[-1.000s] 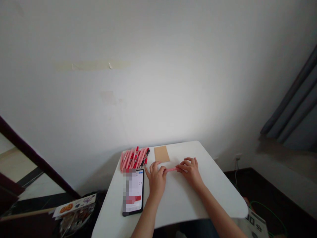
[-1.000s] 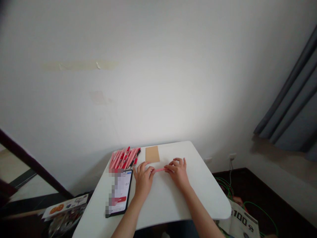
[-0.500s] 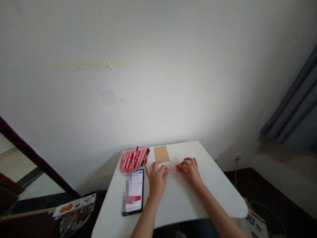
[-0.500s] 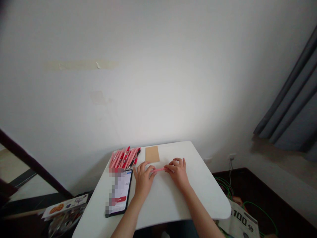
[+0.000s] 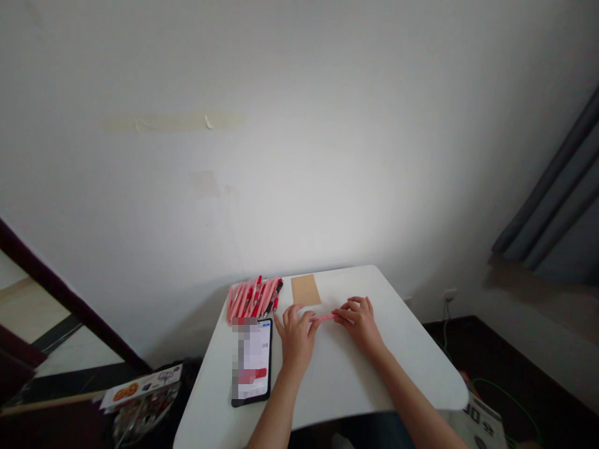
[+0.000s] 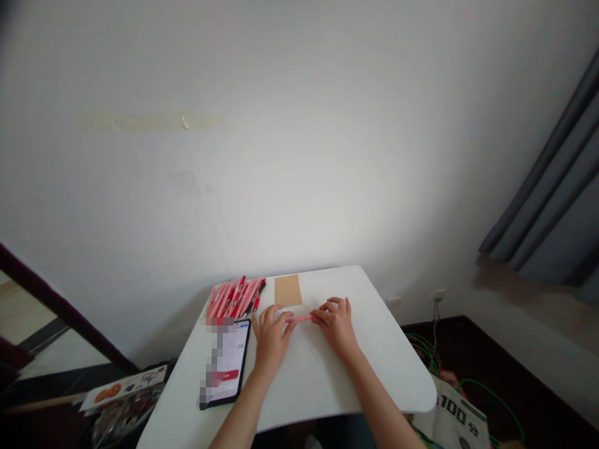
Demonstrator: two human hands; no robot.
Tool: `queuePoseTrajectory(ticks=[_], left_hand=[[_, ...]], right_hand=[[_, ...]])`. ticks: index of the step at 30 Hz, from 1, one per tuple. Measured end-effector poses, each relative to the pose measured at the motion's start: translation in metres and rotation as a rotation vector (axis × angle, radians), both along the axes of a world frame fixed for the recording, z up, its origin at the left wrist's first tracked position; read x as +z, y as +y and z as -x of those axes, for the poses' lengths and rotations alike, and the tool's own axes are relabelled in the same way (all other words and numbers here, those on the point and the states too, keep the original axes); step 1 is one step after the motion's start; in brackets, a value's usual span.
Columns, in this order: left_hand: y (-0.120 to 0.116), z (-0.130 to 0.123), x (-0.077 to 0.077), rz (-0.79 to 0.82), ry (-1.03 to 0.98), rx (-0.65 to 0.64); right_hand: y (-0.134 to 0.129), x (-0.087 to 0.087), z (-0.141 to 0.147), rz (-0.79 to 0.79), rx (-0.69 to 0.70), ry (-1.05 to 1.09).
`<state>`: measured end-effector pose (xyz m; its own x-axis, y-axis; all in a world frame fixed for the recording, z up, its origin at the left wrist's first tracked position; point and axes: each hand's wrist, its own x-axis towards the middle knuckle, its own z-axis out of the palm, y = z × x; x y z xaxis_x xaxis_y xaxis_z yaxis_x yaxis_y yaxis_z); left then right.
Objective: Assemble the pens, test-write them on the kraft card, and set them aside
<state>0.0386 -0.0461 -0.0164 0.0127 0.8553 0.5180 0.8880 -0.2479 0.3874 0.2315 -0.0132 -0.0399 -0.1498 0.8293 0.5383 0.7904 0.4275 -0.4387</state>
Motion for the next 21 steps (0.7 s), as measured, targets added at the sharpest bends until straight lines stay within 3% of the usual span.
queuePoseTrajectory(ticks=[21], left_hand=[[-0.0014,-0.0004,0.0034,-0.004,0.031,0.021]], right_hand=[[0.0001,-0.0002,-0.001,0.017,0.005,-0.001]])
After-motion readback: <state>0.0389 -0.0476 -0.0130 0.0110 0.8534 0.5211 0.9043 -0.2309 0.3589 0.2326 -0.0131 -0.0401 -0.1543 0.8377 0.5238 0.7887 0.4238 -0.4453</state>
